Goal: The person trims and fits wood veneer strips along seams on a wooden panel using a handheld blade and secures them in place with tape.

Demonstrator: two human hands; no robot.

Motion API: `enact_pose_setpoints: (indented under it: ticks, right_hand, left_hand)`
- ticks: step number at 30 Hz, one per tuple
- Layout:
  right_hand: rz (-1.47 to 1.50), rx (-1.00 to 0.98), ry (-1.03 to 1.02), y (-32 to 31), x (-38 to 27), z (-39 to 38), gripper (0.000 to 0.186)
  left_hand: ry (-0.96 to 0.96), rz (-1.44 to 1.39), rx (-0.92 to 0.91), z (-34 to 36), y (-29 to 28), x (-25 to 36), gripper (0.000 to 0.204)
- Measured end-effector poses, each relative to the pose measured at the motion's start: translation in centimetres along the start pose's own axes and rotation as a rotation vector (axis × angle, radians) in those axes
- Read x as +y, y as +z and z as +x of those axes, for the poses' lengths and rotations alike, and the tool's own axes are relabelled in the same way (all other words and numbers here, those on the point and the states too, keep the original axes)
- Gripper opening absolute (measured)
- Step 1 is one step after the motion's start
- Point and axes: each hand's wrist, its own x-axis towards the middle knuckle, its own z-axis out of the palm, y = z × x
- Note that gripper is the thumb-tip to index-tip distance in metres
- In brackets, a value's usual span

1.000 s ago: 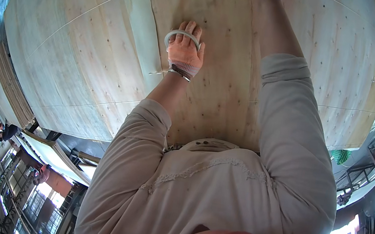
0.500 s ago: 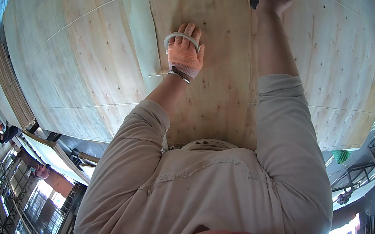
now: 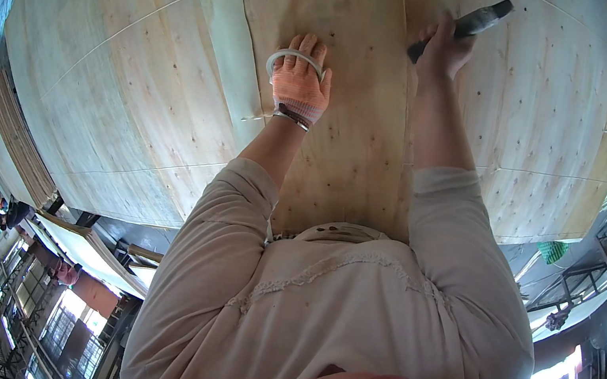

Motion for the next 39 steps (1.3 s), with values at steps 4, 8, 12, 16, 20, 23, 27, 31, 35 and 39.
enact_pose_setpoints:
  ticks: [4,8,12,16,20,23,27,31,35,39]
  right_hand:
    - [-0.302,-0.219,0.119,-2.4,-1.8,-3.0,0.029]
    - [-0.587,-0.521,0.029,-3.8,0.2,-3.8,0.043]
    - [-0.604,-0.565,0.013,-3.8,0.4,-5.6,0.052]
    - [-0.649,-0.575,0.120,-2.7,-1.5,-5.8,0.047]
    - [-0.730,-0.590,0.008,-3.8,1.6,-4.2,0.042]
    - [-0.715,-0.585,-0.048,-5.4,2.7,-4.6,0.040]
    - [-0.809,-0.583,-0.138,-7.6,3.2,-6.5,0.037]
    - [-0.802,-0.582,-0.213,-10.4,4.5,-8.8,0.037]
    - [-0.655,-0.617,-0.020,-13.8,4.9,-9.6,0.042]
    - [-0.917,-0.598,-0.001,-18.0,2.3,-10.3,0.040]
  left_hand:
    - [-0.009,-0.004,0.008,0.1,-0.3,-0.1,0.046]
    - [0.023,-0.016,0.066,0.6,-0.4,0.4,0.043]
    - [-0.030,-0.290,0.138,4.0,-0.4,2.7,0.043]
    - [0.075,-0.478,0.092,9.7,1.0,5.0,0.045]
    - [0.160,-0.406,0.033,12.3,2.1,6.9,0.048]
    - [0.132,-0.410,-0.054,11.3,2.0,7.9,0.048]
    - [0.140,-0.343,-0.059,8.5,2.0,8.8,0.049]
    - [0.137,-0.357,-0.170,5.7,1.0,10.0,0.051]
    - [0.181,-0.346,-0.262,4.1,1.0,10.5,0.052]
    - [-0.066,-0.355,-0.254,9.0,-2.8,11.5,0.044]
